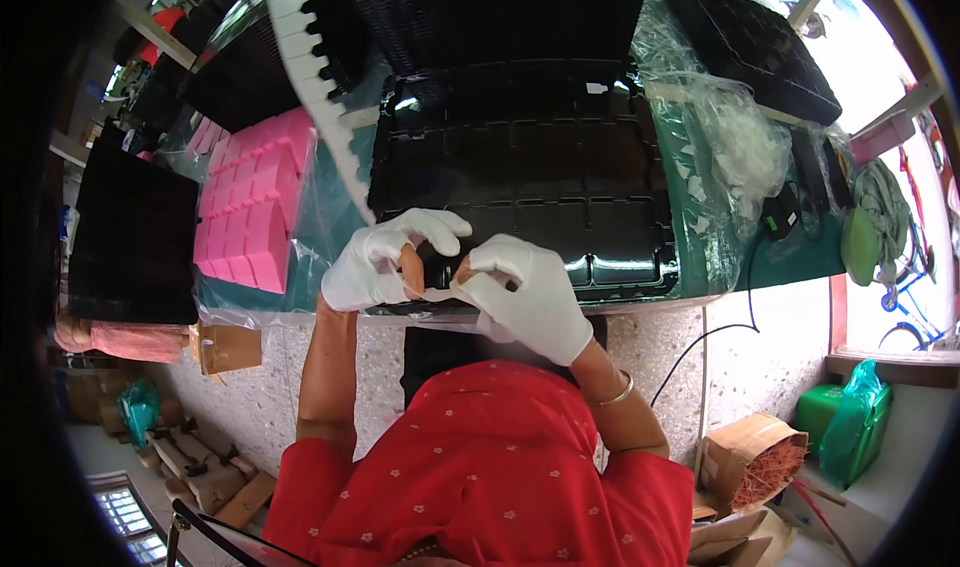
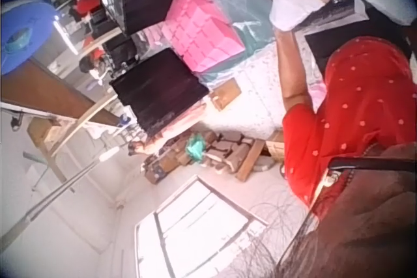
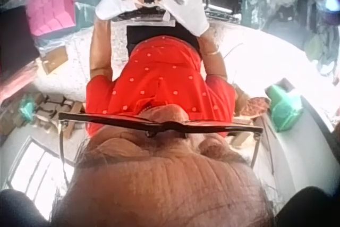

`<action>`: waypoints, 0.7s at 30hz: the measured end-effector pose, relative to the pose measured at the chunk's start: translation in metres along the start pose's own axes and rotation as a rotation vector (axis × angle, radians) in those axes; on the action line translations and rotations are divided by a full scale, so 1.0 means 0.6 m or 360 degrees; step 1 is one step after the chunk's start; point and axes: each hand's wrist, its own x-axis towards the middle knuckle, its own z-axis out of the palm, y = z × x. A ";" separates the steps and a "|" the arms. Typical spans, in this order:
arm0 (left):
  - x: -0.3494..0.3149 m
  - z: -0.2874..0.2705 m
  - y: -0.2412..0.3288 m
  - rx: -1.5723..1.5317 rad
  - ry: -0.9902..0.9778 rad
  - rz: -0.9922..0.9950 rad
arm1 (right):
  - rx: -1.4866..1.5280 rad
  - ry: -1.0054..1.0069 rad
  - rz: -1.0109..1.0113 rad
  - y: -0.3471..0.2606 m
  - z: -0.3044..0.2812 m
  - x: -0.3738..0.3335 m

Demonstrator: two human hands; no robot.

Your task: The person assembles pink foam inserts into black plastic trays by hand, attaching them with white adhesive strips.

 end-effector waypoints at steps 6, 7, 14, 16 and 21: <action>0.000 0.016 0.002 0.0198 0.0134 -0.0167 | -0.0612 0.0957 -0.0611 0.001 -0.020 -0.033; -0.009 0.016 -0.004 0.0161 0.0130 -0.0198 | -0.0544 0.1154 -0.0459 0.006 -0.041 -0.044; -0.067 0.045 0.000 -0.0521 0.0267 -0.0250 | -0.1135 0.1212 -0.0166 0.035 -0.185 -0.052; -0.086 0.048 0.016 -0.0577 0.0467 -0.0298 | -0.1391 0.1293 -0.0128 0.050 -0.173 -0.043; -0.168 -0.057 0.074 0.0521 0.0905 -0.1009 | -0.1586 0.1362 -0.0047 0.059 -0.170 -0.036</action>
